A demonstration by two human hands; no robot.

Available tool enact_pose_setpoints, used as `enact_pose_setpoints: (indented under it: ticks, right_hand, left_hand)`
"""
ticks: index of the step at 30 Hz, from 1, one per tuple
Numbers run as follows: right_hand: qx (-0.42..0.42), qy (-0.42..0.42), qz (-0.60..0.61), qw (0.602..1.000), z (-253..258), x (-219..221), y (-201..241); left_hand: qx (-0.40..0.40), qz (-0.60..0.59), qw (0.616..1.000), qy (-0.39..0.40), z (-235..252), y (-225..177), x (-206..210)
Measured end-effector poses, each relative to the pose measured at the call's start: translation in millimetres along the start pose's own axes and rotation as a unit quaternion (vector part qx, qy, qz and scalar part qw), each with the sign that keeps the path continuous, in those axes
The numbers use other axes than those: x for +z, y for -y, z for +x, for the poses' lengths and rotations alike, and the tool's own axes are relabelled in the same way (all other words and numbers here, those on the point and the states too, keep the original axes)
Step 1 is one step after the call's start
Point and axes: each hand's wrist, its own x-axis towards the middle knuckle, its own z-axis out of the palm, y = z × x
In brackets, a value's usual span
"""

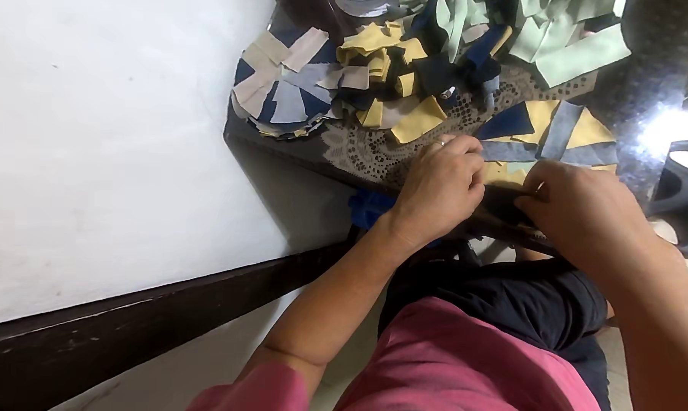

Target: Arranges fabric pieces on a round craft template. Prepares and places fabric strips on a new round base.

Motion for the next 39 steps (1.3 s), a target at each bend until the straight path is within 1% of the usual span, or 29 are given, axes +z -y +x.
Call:
enact_pose_setpoints:
  ticks: [6,11,14,16,19,22,25,31,39]
  right_hand:
    - [-0.063,-0.062,0.018,0.996,-16,6,-5]
    - [-0.046,-0.069,0.012,0.996,-23,20,-11]
    - [-0.045,-0.080,0.049,0.995,-26,15,-19]
    - [-0.055,-0.118,0.074,0.989,-36,13,-35]
    - [-0.084,-0.197,0.055,0.975,-54,31,-54]
    - [-0.114,-0.264,0.028,0.957,-67,58,-52]
    - [-0.120,-0.302,-0.004,0.946,-70,76,-47]
    - [-0.125,-0.305,-0.030,0.944,-68,81,-48]
    - [-0.142,-0.307,-0.035,0.940,-67,80,-52]
  left_hand:
    - [-0.003,-0.004,1.000,0.001,0,1,0]
    - [0.009,0.009,1.000,-0.005,-2,-1,-1]
    - [0.006,0.006,1.000,-0.011,-1,0,0]
    - [0.003,-0.003,1.000,-0.013,-2,1,1]
    - [0.001,-0.014,1.000,-0.020,-3,0,2]
    - [0.012,-0.016,0.999,-0.046,-5,-4,10]
    - [0.018,-0.009,0.999,-0.046,-5,-5,14]
    - [0.042,0.001,0.999,-0.027,-4,-11,23]
    - [0.019,0.010,1.000,0.003,-2,-15,23]
